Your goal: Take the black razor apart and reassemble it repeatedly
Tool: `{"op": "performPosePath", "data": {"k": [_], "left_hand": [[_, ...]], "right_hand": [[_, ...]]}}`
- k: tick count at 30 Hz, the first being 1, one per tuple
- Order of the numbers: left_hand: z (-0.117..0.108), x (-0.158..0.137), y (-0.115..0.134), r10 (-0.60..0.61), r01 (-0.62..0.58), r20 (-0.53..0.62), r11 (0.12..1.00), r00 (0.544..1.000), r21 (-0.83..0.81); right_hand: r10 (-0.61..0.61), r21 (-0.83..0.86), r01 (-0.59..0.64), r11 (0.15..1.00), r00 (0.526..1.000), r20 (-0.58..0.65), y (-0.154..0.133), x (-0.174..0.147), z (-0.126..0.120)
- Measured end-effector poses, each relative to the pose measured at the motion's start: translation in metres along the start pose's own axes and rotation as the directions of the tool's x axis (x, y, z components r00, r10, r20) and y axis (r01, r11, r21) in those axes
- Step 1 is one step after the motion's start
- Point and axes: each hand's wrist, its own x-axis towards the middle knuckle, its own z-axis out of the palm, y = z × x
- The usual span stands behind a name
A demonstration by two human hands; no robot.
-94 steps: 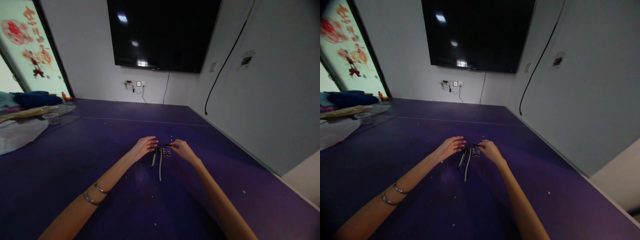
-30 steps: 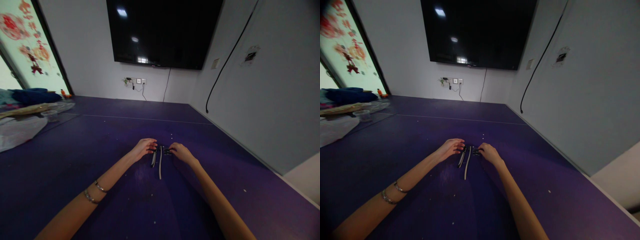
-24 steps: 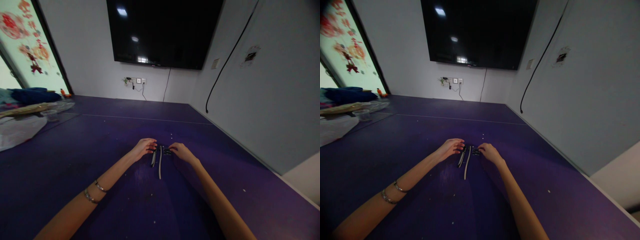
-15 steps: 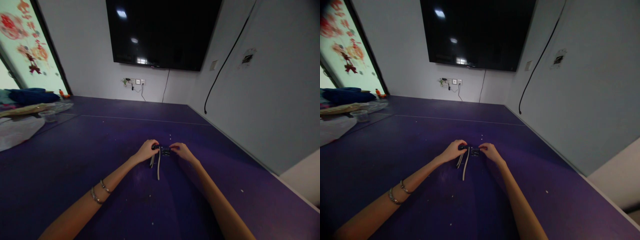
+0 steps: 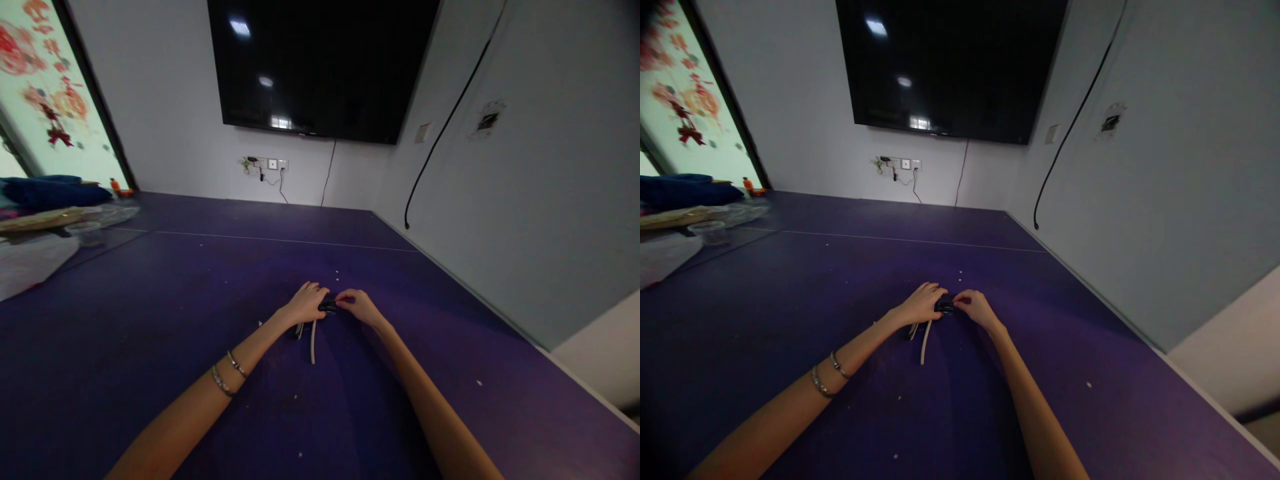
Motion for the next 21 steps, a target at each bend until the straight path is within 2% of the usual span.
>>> {"op": "performPosePath", "data": {"k": [21], "left_hand": [[0.0027, -0.0020, 0.0025, 0.015, -0.017, -0.033, 0.998, 0.999, -0.060]], "right_hand": [[0.013, -0.077, -0.013, 0.997, 1.000, 0.004, -0.0058, -0.0003, 0.0025]]}}
